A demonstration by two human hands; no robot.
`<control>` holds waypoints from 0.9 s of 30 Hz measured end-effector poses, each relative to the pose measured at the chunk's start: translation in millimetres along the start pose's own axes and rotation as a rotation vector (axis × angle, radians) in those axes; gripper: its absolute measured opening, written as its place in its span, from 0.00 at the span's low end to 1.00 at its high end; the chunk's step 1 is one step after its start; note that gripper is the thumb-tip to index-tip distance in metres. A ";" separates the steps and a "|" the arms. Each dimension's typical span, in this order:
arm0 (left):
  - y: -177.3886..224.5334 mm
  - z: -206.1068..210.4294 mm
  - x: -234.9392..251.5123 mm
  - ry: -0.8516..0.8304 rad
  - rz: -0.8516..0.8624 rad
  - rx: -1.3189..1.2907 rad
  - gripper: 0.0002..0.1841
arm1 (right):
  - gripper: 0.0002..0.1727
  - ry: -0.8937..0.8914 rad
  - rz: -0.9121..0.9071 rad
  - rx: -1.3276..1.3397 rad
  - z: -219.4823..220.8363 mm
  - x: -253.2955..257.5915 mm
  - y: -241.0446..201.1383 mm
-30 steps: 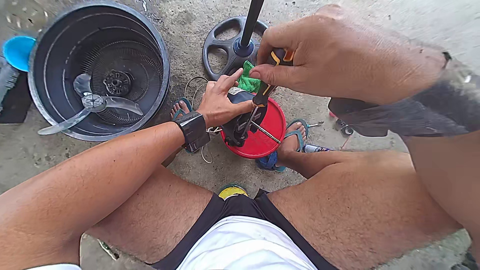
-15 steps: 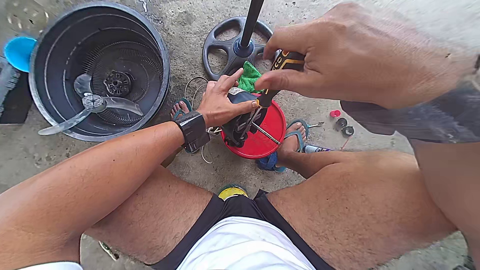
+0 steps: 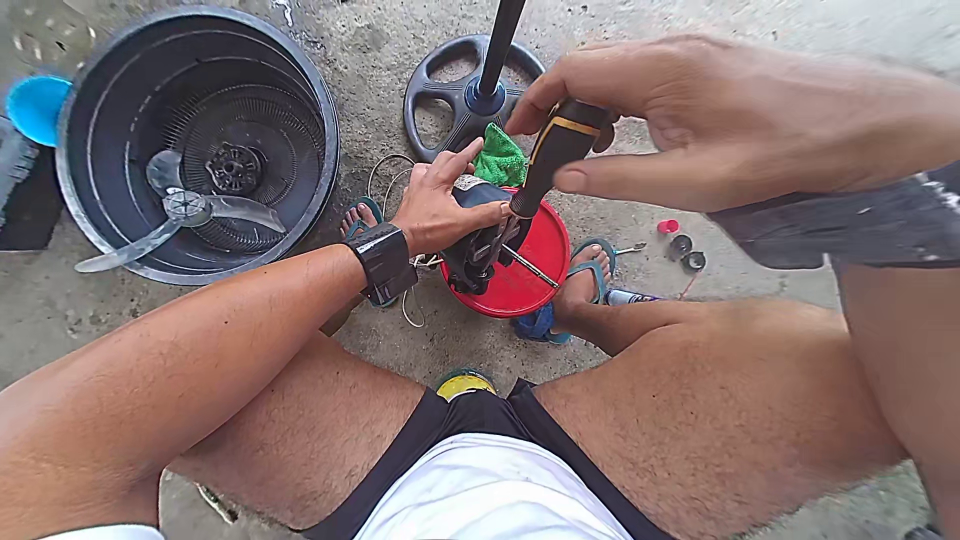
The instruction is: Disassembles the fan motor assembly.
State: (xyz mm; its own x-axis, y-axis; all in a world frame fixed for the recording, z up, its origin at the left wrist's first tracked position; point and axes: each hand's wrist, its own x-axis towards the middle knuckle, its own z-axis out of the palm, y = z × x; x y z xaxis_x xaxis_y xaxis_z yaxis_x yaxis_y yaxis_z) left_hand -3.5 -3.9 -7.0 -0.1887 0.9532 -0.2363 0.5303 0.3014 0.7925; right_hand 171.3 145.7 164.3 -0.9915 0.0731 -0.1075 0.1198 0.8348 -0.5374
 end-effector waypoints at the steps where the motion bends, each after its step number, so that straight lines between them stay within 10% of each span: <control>1: 0.3 -0.3 -0.5 -0.003 -0.001 -0.005 0.56 | 0.30 0.050 0.031 -0.138 5.4 2.6 -2.3; 4: 1.1 -0.8 -1.2 -0.020 -0.019 0.009 0.56 | 0.30 0.116 0.058 -0.345 13.0 8.8 -10.2; 7: 2.3 -1.1 -0.8 -0.021 -0.017 0.020 0.56 | 0.16 0.085 -0.085 -0.149 10.2 10.8 -14.7; 12: 8.5 -2.9 -3.2 -0.025 -0.023 0.022 0.53 | 0.20 -0.029 -0.293 0.293 9.3 5.4 -14.7; 23: 5.1 -1.2 -0.4 -0.024 -0.036 0.037 0.58 | 0.28 0.081 0.276 -0.371 10.7 12.9 -27.7; 27: 6.0 -0.8 -0.9 -0.011 -0.025 0.036 0.57 | 0.17 0.054 0.138 -0.215 7.8 16.4 -16.8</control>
State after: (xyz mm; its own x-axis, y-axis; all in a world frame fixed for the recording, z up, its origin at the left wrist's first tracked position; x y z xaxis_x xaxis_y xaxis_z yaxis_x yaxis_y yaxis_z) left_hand -0.9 -3.0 -1.6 -0.1932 0.9455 -0.2621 0.5551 0.3256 0.7655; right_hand 153.4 128.6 165.1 -0.9686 0.2182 -0.1195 0.2460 0.9112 -0.3304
